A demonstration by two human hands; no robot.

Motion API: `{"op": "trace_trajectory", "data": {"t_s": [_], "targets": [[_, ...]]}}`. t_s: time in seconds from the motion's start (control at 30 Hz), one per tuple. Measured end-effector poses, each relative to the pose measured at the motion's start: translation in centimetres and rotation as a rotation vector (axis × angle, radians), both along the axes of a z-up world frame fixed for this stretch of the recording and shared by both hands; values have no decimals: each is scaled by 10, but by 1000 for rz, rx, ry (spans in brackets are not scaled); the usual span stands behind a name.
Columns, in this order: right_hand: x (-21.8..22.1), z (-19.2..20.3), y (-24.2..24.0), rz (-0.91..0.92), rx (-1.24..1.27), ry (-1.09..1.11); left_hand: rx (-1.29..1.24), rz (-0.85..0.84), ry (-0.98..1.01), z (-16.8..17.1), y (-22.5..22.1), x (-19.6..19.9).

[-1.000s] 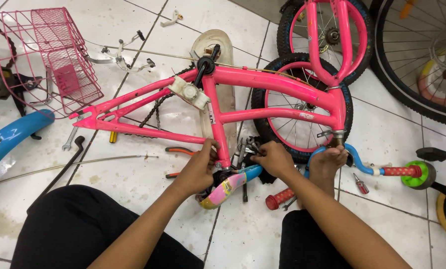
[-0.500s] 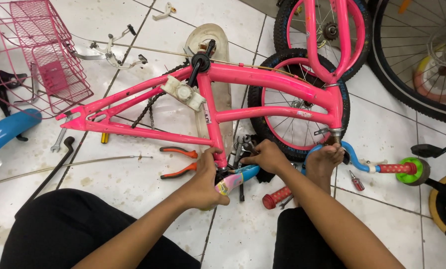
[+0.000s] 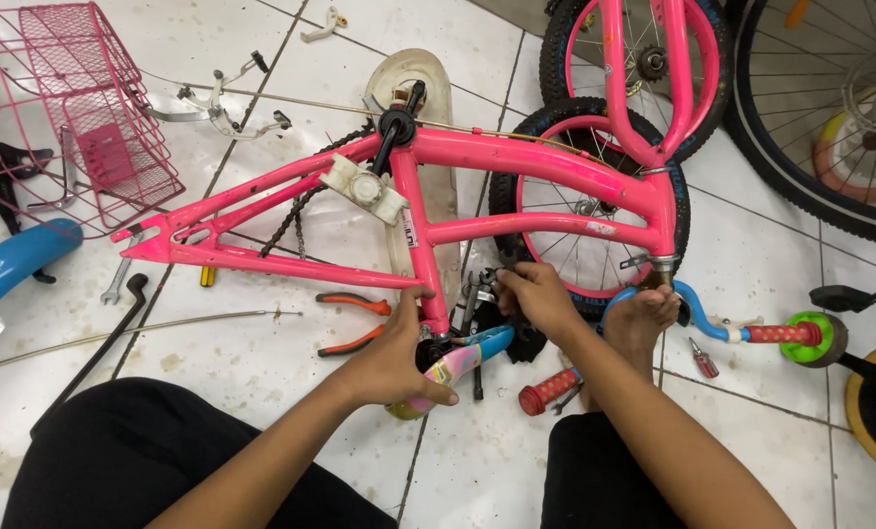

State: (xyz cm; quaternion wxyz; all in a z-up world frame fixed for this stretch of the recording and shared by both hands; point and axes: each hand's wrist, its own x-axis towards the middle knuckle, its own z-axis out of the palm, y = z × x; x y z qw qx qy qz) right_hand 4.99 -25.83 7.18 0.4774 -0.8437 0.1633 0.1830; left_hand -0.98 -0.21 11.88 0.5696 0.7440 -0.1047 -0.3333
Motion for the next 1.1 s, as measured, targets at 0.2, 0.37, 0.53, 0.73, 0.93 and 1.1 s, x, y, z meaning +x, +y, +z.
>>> {"op": "trace_trajectory", "data": {"t_s": [0.2, 0.37, 0.53, 0.73, 0.93, 1.1], "targets": [[5, 10, 12, -60, 162, -125, 60, -86, -3, 19, 13, 3], [-1, 37, 26, 51, 220, -269, 247, 30, -322, 2, 11, 7], [-18, 65, 60, 134, 392, -252, 51, 137, -400, 8, 5, 10], [-18, 50, 47, 183, 436, -177, 48, 31, -282, -13, 17, 23], [-22, 43, 54, 278, 326, -151, 52, 82, -118, 9, 28, 25], [-36, 37, 84, 446, 395, -93, -121, 315, 24, 13, 24, 23]]}}
